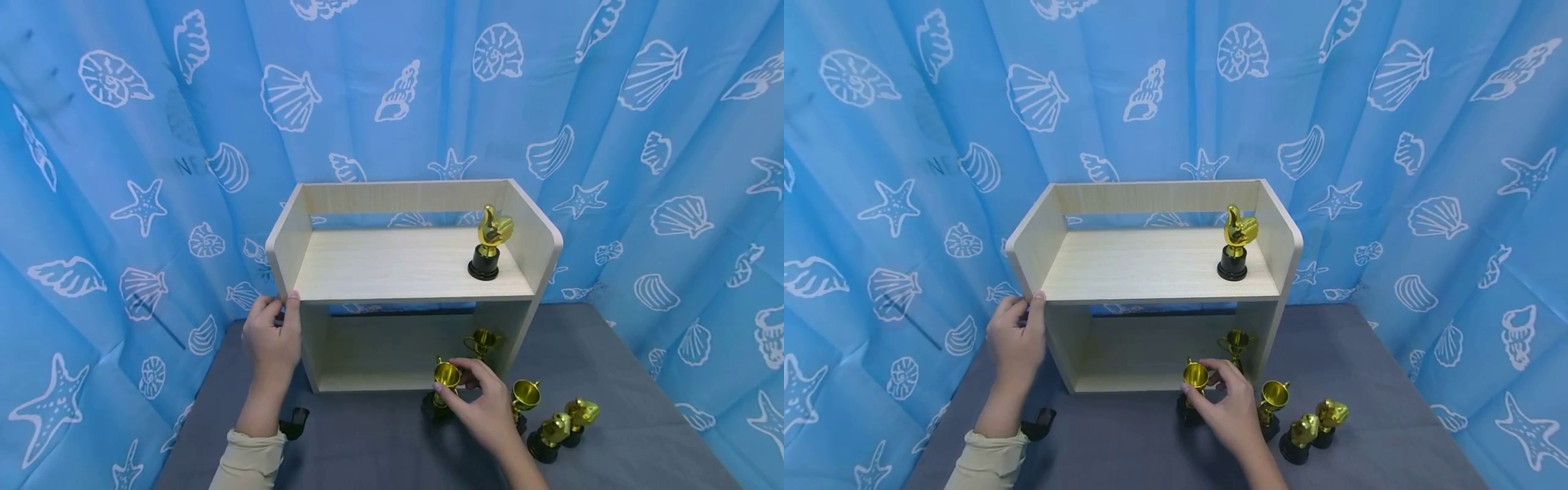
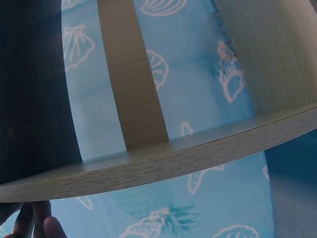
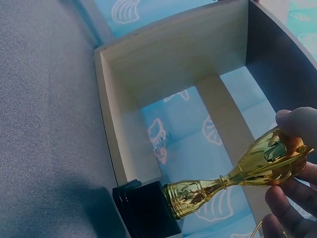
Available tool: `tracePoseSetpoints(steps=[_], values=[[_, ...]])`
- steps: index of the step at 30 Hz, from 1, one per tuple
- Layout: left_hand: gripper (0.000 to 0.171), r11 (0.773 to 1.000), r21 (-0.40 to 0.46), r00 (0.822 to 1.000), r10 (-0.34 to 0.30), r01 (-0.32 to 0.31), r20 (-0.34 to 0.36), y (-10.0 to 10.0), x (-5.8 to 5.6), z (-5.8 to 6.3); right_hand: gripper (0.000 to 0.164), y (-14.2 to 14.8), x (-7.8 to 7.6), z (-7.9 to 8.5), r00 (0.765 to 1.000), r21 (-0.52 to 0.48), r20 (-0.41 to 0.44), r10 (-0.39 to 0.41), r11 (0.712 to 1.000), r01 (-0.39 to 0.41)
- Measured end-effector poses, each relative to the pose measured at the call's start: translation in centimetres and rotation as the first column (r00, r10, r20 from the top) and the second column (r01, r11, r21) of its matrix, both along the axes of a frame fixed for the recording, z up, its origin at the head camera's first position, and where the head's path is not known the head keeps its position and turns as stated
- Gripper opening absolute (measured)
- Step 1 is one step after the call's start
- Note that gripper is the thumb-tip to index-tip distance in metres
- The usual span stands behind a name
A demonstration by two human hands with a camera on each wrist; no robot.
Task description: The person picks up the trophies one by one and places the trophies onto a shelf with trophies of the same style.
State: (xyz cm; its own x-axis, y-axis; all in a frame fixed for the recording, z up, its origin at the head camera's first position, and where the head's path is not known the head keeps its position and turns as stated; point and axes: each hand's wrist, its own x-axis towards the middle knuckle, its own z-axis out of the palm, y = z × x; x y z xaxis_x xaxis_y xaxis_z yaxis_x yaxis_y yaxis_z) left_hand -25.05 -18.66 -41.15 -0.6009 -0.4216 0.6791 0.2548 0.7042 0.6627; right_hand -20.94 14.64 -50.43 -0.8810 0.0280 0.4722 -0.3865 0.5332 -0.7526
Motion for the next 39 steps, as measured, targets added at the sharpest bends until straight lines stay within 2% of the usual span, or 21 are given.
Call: tracePoseSetpoints(steps=[9, 18, 32, 39], values=[[0.047, 1.000, -0.002, 1.000, 0.002, -0.002, 0.021, -0.1, 0.0, -0.1, 0.040, -0.4, -0.4, -0.1, 0.999, -0.029, 0.037, 0.004, 1.000, -0.003], [0.046, 1.000, -0.003, 1.000, -0.006, 0.006, 0.008, -0.1, -0.1, -0.3, 0.041, -0.6, -0.8, -0.1, 0.996, -0.055, 0.089, 0.003, 0.998, 0.002], [0.045, 1.000, -0.007, 1.000, -0.006, 0.006, -0.021, -0.1, -0.1, -0.4, 0.040, -1.1, -1.0, -0.1, 0.995, -0.079, 0.089, 0.035, 0.996, -0.028], [0.045, 1.000, -0.006, 1.000, 0.001, -0.001, -0.010, 0.0, -0.1, -0.3, 0.040, -1.2, -1.2, 0.0, 0.996, -0.088, 0.085, 0.041, 0.996, -0.033]])
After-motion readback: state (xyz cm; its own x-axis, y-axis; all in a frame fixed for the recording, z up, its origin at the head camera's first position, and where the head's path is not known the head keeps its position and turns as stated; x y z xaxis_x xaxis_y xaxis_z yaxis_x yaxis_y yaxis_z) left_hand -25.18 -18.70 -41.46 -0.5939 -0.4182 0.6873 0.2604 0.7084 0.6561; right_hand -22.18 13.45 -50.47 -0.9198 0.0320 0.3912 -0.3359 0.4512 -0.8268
